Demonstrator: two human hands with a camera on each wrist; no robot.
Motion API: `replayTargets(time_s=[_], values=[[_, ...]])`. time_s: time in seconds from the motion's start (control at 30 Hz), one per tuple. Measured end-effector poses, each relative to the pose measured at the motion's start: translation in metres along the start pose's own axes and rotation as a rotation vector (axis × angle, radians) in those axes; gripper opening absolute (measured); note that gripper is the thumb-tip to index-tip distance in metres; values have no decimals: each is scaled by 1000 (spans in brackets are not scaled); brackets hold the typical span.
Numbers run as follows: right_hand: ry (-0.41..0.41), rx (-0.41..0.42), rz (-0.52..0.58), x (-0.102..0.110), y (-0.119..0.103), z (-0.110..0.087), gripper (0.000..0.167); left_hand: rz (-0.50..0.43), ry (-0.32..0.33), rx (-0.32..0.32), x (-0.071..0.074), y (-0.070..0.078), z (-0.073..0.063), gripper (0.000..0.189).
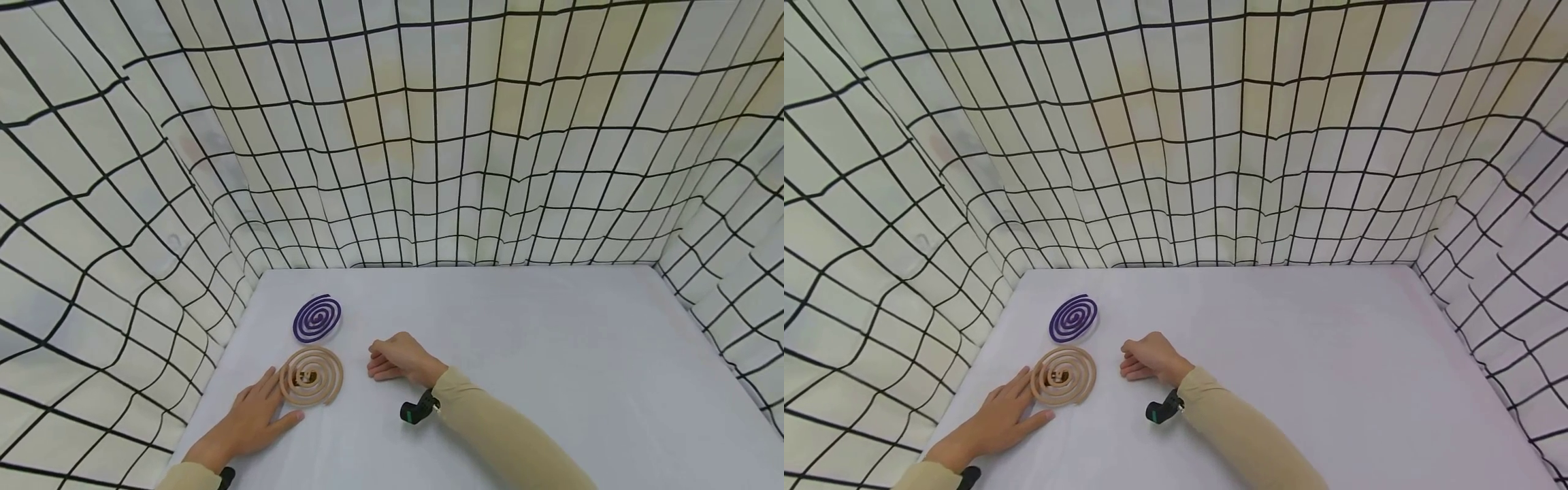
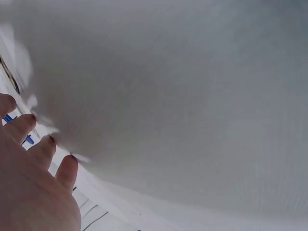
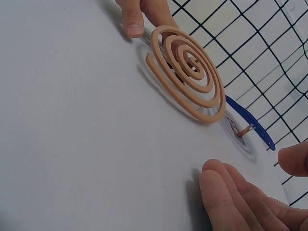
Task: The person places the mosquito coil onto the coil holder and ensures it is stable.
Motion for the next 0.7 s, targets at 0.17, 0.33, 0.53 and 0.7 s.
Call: replayTargets(time_s=[0.17,0.33,0.53,0.7], values=[[1,9,-2,11,0,-5,30,-20,-8,8,7,-1,-2,97],[14,53,-55,24,0,-12,32,6,29,10,12,-4,-3,97],[35,123,-108,44,2,-27,32,34,46,19,23,-14,-5,93],[84,157,-142,64,4,-41,37,21,58,38,35,-19,-4,91]])
Point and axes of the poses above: each hand's wrist, its own z-axis towards the middle knuckle, its own x-axis out of the back of the hand, y = z × x, the point moved 3 cm from there along z, towards the middle knuckle, and after that the axes turned 12 degrees about -x, right-handed, at the moved point
